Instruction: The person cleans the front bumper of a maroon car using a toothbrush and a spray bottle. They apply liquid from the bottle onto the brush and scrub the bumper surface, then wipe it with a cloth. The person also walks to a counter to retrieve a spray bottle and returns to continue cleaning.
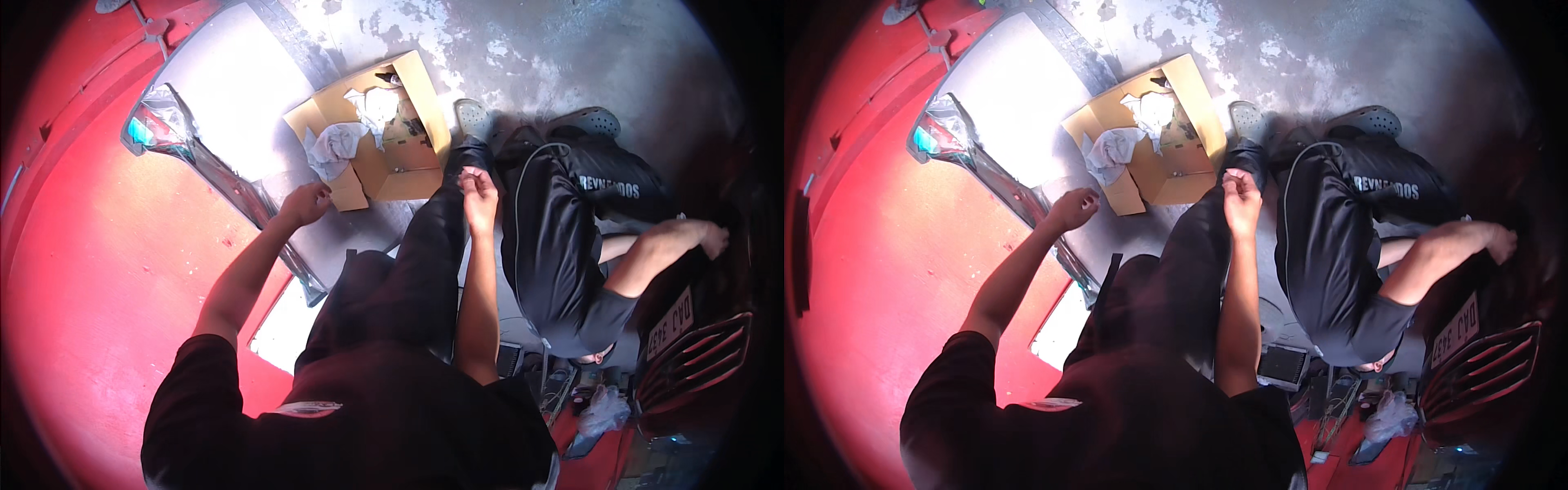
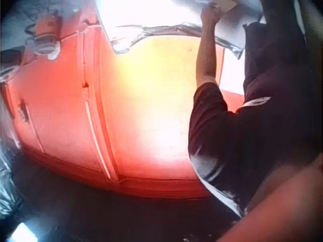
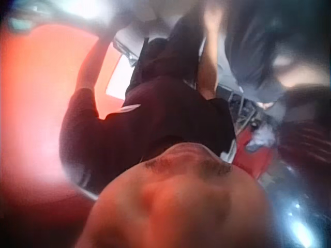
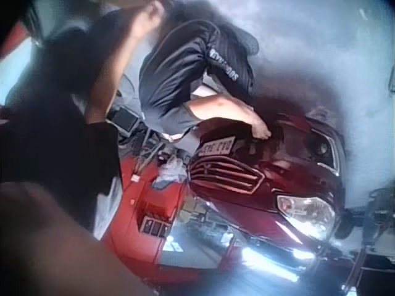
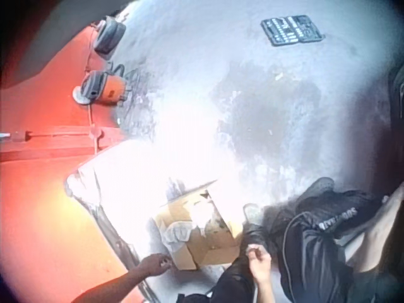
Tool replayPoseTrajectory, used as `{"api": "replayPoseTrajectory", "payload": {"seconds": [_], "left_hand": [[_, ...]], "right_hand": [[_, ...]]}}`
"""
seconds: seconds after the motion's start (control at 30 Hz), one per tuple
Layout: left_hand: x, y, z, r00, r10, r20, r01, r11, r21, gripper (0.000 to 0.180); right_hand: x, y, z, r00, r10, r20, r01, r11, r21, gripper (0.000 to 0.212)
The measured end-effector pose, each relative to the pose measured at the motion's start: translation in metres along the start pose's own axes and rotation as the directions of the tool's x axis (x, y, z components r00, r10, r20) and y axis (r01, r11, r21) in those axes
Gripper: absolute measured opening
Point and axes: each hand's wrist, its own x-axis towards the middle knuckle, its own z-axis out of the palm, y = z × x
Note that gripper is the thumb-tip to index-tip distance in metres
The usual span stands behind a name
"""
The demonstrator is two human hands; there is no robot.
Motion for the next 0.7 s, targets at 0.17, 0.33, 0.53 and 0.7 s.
{"api": "replayPoseTrajectory", "payload": {"seconds": [0.17, 0.33, 0.53, 0.7], "left_hand": [[0.103, -0.002, -0.016, 0.972, 0.037, -0.23, -0.102, 0.956, -0.276, 0.031], [0.198, 0.008, 0.042, 0.954, -0.115, -0.275, 0.055, 0.975, -0.217, 0.028], [0.375, -0.048, 0.159, 0.823, -0.028, -0.567, -0.12, 0.968, -0.221, 0.041], [0.454, -0.026, 0.153, 0.707, -0.066, -0.704, -0.276, 0.891, -0.361, 0.037]], "right_hand": [[0.052, -0.002, 0.031, 0.99, -0.045, 0.135, 0.078, 0.966, -0.248, 0.017], [0.121, -0.033, 0.105, 0.966, 0.177, 0.191, -0.137, 0.97, -0.202, 0.014], [0.176, 0.054, 0.23, 0.876, -0.085, 0.474, 0.382, 0.721, -0.578, 0.024], [0.258, 0.126, 0.269, 0.989, -0.036, 0.143, 0.142, 0.491, -0.859, 0.049]]}}
